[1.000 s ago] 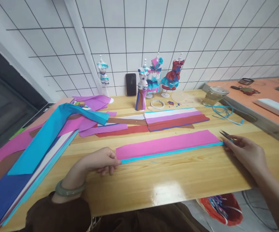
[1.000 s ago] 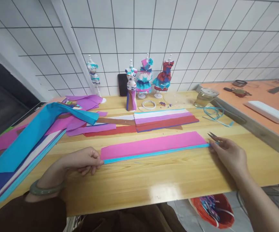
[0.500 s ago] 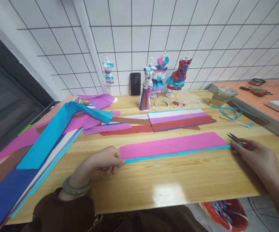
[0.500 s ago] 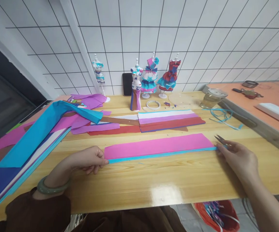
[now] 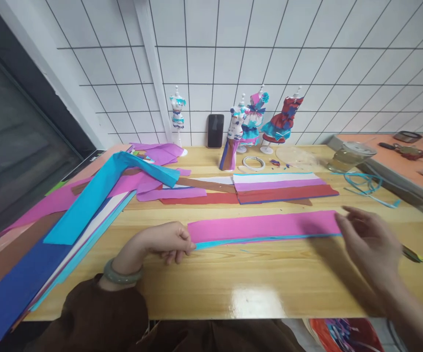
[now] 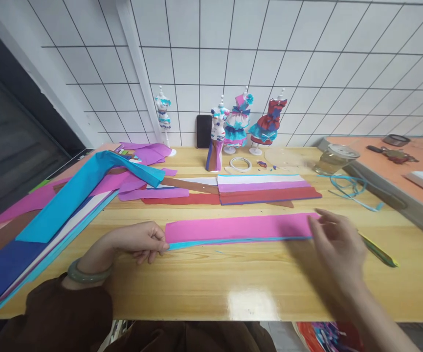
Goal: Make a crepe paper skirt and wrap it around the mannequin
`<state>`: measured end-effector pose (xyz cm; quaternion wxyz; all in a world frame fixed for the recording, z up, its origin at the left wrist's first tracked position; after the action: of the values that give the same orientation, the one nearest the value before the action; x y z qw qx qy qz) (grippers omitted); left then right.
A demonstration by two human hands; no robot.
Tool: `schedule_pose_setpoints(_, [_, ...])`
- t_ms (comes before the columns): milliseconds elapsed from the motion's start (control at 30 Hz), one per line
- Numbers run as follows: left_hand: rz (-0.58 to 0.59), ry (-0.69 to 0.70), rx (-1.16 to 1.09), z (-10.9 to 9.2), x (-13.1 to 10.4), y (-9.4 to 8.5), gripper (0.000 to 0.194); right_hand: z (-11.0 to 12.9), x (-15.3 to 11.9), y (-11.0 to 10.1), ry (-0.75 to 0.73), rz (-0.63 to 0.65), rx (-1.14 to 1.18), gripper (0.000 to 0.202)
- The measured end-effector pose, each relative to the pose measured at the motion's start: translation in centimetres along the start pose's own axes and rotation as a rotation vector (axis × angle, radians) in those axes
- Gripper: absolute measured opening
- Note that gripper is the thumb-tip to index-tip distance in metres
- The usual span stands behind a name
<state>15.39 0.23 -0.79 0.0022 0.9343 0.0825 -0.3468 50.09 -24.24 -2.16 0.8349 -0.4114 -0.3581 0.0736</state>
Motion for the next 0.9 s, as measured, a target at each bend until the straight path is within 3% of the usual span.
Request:
schedule_pose_setpoints(33, [0.009, 0.005, -0.003, -0.1, -0.1, 0.0, 0.039, 2.3, -0.4, 0.2, -0.142, 0.062, 0.081, 0.033])
schedule_pose_setpoints(100, [0.02, 0.021, -0.011, -0.1, -0.1, -0.1, 0.039, 7.0, -1.3, 0.8, -0.389, 0.303, 0.266, 0.023])
schedule_pose_setpoints(200, [0.046, 0.042, -0.03, 0.1, 0.0, -0.3, 0.04, 13.3, -2.7, 1.8, -0.726, 0.584, 0.383, 0.021])
schedule_pose_setpoints(267, [0.064, 0.042, -0.044, 0.3, 0.1, -0.5, 0.041, 16.6, -3.5, 2.6, -0.91, 0.696, 0.425, 0.023])
schedule_pose_setpoints(333, [0.077, 0.044, -0.056, 0.4, 0.0, -0.6, 0.041, 18.7, -4.3, 3.5, -1.0, 0.788, 0.443, 0.024])
schedule_pose_setpoints(433, [0.08, 0.054, -0.055, 0.2, -0.1, -0.6, 0.041, 20.2, -5.3, 4.6, -1.038, 0.882, 0.462, 0.026])
schedule_pose_setpoints(600, [0.065, 0.044, -0.052, -0.1, -0.4, -0.5, 0.041, 20.3, -5.9, 4.7, -1.022, 0.958, 0.495, 0.023])
schedule_pose_setpoints(900, [0.026, 0.11, -0.025, -0.1, -0.4, -0.6, 0.034, 19.8, -5.9, 4.3, -1.068, 0.888, 0.461, 0.019])
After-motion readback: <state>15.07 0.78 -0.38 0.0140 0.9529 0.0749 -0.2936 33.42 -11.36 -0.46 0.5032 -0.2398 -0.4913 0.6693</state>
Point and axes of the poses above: each hand's wrist, its own x-axis towards the middle knuckle, its own y-axis out of the palm, z = x × y, the point moved 1 cm from there along x, towards the middle knuckle, and after that the axes turned 12 degrees about -x, right-handed, at the moved point
